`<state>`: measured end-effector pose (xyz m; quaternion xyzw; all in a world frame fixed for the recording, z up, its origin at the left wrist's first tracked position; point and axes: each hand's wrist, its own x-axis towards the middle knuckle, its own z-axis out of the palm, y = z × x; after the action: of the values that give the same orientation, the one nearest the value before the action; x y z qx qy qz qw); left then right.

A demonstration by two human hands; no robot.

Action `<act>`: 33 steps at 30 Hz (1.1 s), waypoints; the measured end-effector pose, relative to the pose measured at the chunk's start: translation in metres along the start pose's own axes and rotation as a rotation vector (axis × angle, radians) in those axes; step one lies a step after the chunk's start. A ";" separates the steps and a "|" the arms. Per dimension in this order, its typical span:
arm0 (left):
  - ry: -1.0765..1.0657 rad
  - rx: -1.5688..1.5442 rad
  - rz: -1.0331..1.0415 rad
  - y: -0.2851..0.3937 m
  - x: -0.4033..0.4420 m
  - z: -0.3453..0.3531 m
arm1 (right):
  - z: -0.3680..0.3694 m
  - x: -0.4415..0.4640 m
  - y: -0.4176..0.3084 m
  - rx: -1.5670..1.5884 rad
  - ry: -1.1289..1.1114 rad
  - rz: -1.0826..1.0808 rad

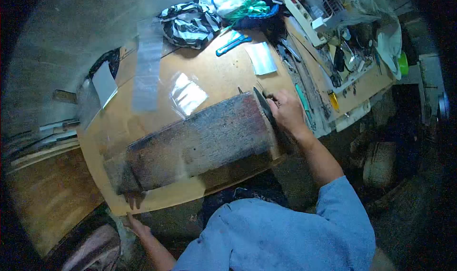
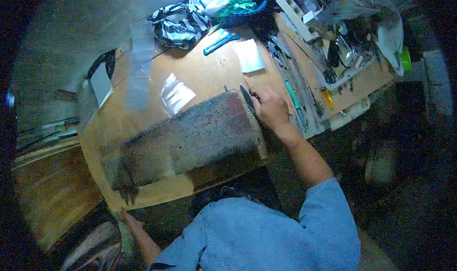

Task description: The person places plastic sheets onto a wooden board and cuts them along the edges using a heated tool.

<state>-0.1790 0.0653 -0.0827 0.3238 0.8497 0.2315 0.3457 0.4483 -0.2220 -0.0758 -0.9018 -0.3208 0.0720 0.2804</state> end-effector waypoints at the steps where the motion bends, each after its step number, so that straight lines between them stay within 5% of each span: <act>1: -0.010 -0.001 0.010 -0.002 -0.003 -0.001 | 0.005 0.006 0.004 0.007 -0.004 0.002; 9: 0.021 0.006 0.006 0.019 -0.103 0.029 | 0.027 0.066 0.018 0.024 -0.138 -0.386; 19: 0.147 0.145 -0.073 0.008 -0.132 0.041 | 0.023 0.103 0.012 -0.018 -0.447 -0.367; 25: 0.054 0.138 0.095 -0.049 -0.080 0.013 | 0.030 0.125 -0.006 -0.070 -0.619 -0.149; 33: 0.103 0.125 0.001 -0.039 -0.119 0.027 | 0.041 0.136 -0.027 -0.213 -0.720 -0.081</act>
<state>-0.1084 -0.0411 -0.0726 0.3327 0.8790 0.1945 0.2806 0.5277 -0.1018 -0.0888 -0.8295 -0.4399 0.3394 0.0572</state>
